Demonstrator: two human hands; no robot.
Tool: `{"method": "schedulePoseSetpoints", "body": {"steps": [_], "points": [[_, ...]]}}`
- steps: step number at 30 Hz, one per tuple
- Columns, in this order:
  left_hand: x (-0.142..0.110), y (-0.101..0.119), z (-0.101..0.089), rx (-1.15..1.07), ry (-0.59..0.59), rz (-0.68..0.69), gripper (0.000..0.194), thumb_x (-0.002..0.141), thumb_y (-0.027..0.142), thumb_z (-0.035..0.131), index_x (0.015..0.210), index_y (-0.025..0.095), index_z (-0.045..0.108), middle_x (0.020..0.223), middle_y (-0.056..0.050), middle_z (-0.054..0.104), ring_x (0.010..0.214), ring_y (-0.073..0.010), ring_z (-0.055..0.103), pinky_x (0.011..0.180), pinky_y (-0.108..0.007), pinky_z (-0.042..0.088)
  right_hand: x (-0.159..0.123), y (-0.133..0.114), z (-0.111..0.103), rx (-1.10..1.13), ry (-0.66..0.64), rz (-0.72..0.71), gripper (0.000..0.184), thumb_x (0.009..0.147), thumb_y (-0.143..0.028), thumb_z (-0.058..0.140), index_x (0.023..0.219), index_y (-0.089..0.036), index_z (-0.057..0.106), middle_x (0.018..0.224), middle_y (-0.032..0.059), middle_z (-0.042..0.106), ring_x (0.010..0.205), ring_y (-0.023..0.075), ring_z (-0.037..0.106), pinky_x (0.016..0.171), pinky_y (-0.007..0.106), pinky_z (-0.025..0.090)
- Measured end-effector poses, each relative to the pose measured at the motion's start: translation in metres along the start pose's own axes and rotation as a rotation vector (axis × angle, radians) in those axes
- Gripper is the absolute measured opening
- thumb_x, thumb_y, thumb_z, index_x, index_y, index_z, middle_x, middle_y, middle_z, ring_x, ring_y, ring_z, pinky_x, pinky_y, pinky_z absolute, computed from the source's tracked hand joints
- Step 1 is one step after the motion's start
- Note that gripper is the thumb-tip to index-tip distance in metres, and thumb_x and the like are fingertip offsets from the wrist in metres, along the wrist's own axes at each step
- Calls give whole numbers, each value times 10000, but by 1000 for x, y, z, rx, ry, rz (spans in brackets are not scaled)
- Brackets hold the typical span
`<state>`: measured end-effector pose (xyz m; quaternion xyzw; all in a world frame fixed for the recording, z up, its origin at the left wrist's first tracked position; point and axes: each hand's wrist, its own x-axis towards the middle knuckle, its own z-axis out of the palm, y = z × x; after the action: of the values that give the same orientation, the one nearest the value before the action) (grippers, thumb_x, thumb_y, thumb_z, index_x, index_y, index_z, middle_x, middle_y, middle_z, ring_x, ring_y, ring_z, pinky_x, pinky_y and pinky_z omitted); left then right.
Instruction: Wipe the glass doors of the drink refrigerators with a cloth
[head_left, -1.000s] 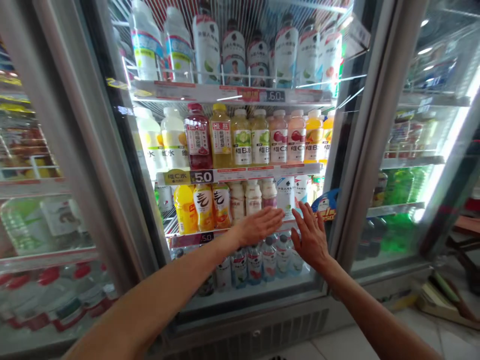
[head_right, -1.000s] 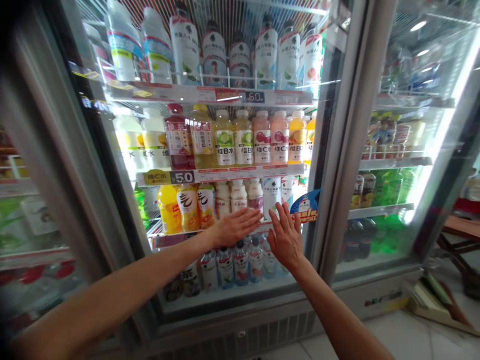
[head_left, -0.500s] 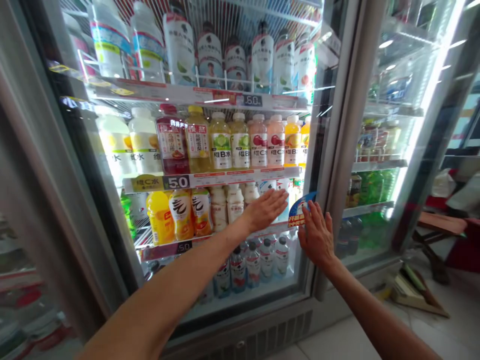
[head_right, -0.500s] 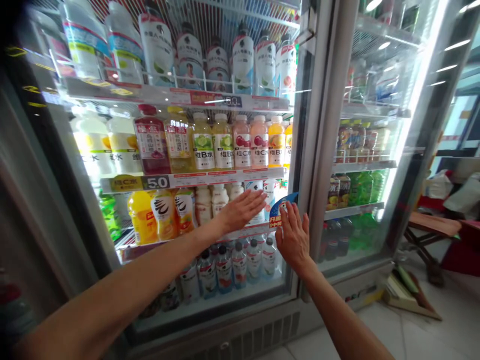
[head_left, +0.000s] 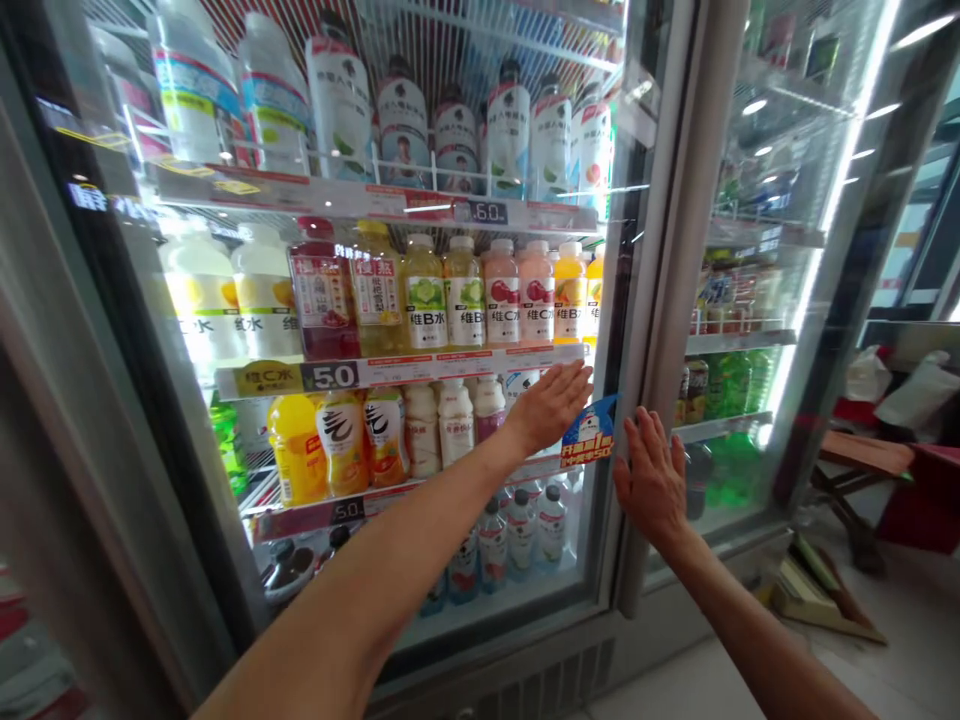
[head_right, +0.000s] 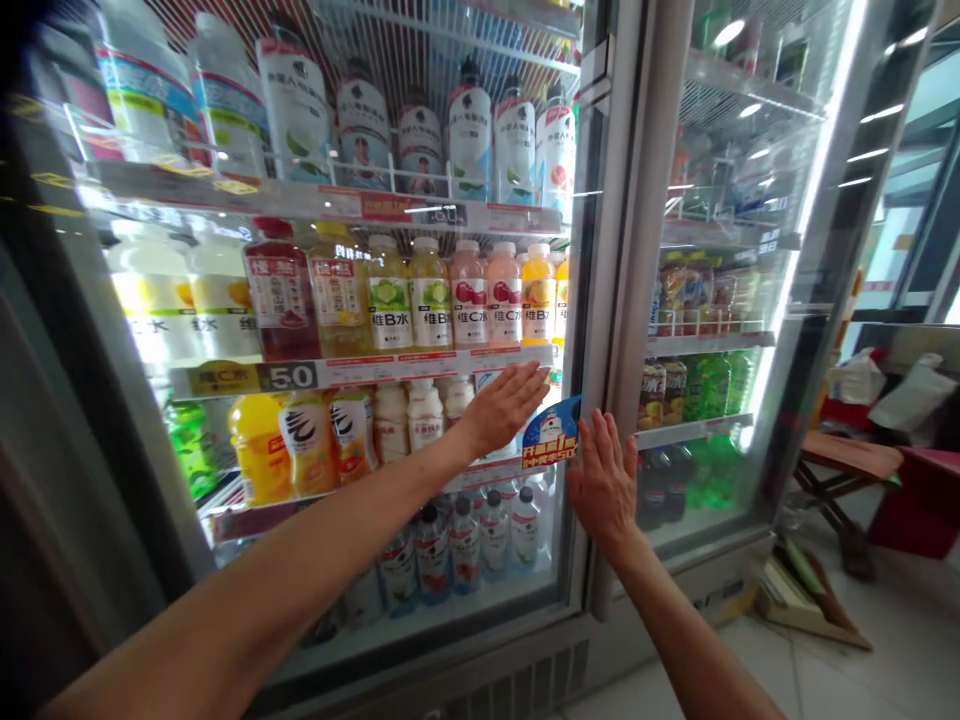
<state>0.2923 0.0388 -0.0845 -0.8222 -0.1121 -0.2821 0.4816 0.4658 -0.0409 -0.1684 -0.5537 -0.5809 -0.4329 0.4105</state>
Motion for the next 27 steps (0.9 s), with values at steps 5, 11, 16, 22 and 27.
{"method": "schedulePoseSetpoints", "body": {"steps": [5,11,16,22,27], "points": [[-9,2,-1,-29,-69,242,337,898,183,358,1185,140,529,1306,-55,518,1243,-170,436,1055,-326,350,6,2,-4,-12,12,-1,622,847,-208,420,1427,-197,197,1434,137,347,1332,249,307,1075,486,243],[-12,-40,-31,42,5,-99,415,870,113,351,1278,93,428,1394,-128,398,1328,-236,293,1099,-427,283,7,-8,-1,20,8,11,617,841,-192,413,1423,-199,208,1442,134,334,1340,244,289,1079,486,238],[-29,-61,-51,35,-40,92,396,865,118,357,1244,128,469,1372,-76,442,1302,-192,349,1102,-372,302,19,-33,-1,81,-6,-19,598,844,-181,406,1415,-197,228,1422,139,368,1331,251,307,1068,501,250],[-45,-110,-86,113,60,-321,524,843,94,346,1364,144,319,1439,-107,329,1371,-229,174,1133,-462,202,32,-58,-3,167,65,-35,640,848,-176,406,1434,-226,155,1446,127,329,1339,246,292,1073,500,236],[-89,-117,-108,113,-119,106,483,839,102,396,1315,179,388,1409,-53,390,1338,-156,277,1128,-347,246,47,-83,-3,202,57,-85,661,837,-167,428,1434,-230,152,1445,115,335,1340,243,290,1069,487,247]]}}
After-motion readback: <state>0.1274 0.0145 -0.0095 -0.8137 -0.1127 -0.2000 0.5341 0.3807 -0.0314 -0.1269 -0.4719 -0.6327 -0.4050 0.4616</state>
